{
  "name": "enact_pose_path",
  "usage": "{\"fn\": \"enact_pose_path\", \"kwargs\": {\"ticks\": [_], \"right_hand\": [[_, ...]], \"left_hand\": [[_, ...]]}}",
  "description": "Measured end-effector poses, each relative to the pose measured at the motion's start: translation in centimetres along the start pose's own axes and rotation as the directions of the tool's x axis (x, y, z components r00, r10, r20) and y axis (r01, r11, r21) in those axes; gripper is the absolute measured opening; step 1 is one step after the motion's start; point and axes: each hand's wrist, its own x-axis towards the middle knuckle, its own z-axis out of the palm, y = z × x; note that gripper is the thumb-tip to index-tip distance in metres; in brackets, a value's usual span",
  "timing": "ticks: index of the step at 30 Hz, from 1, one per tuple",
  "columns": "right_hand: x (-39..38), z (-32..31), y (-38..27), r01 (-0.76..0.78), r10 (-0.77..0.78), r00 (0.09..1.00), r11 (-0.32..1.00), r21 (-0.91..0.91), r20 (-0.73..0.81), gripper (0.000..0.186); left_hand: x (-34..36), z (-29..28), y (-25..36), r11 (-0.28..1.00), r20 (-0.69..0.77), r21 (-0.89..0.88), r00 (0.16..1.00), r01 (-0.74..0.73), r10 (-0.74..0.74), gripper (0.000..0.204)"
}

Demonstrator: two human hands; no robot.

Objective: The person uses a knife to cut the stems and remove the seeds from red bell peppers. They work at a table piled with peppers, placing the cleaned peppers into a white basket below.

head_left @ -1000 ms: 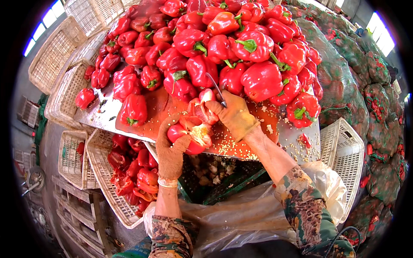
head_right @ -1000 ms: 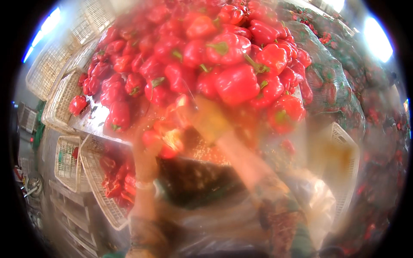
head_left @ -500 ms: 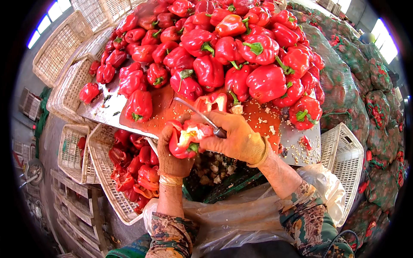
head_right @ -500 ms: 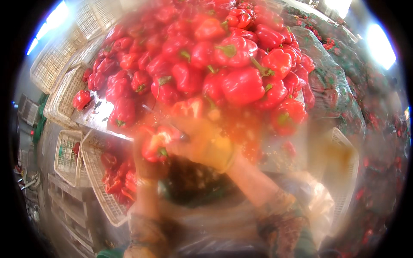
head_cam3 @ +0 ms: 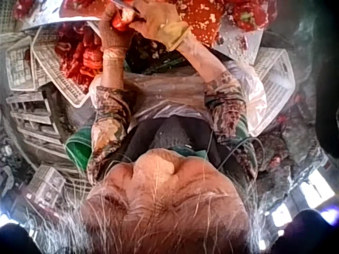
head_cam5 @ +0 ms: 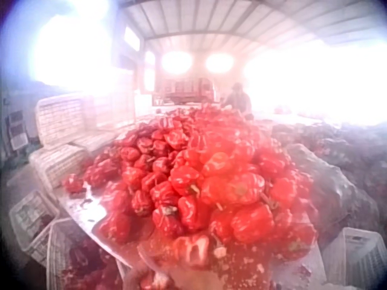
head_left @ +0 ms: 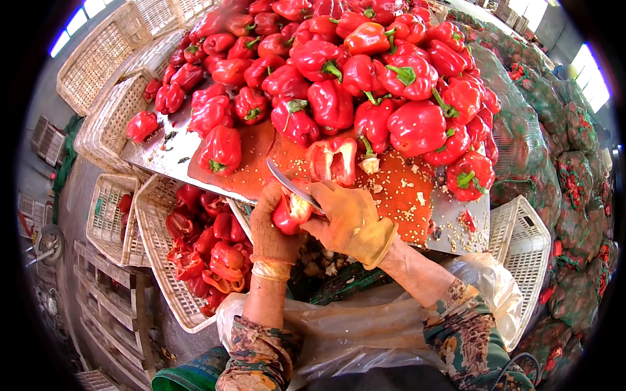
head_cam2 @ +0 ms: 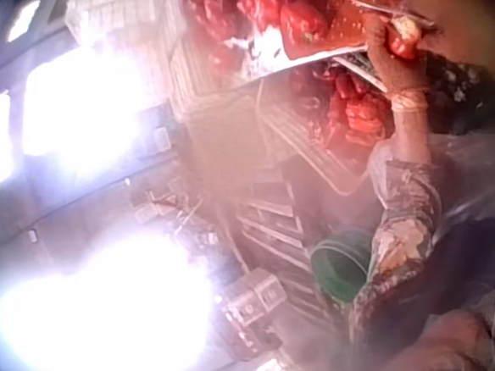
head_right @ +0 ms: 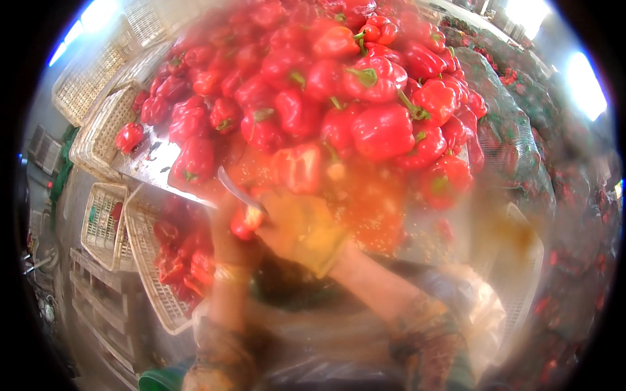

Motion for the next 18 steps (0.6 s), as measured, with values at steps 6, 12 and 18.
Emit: {"fn": "enact_pose_path", "kwargs": {"ticks": [6, 12, 18], "right_hand": [[-0.5, 1.9, 0.2, -0.029, 0.025, 0.993, 0.999, -0.025, -0.118, 0.029], [0.3, 3.0, 0.2, -0.174, 0.188, 0.971, 0.979, 0.103, -0.145, 0.03], [0.2, 2.9, -0.1, -0.265, 0.416, 0.901, 0.753, 0.602, -0.124, 0.033]], "left_hand": [[-0.4, 1.6, 0.6, 0.997, -0.159, 0.01, 0.984, -0.079, 0.08, 0.028], [-0.7, 2.6, -0.2, 0.956, -0.322, 0.262, 0.921, -0.134, 0.218, 0.03], [-0.2, 0.6, 0.6, 0.991, -0.241, 0.075, 0.963, -0.108, 0.123, 0.035]]}}
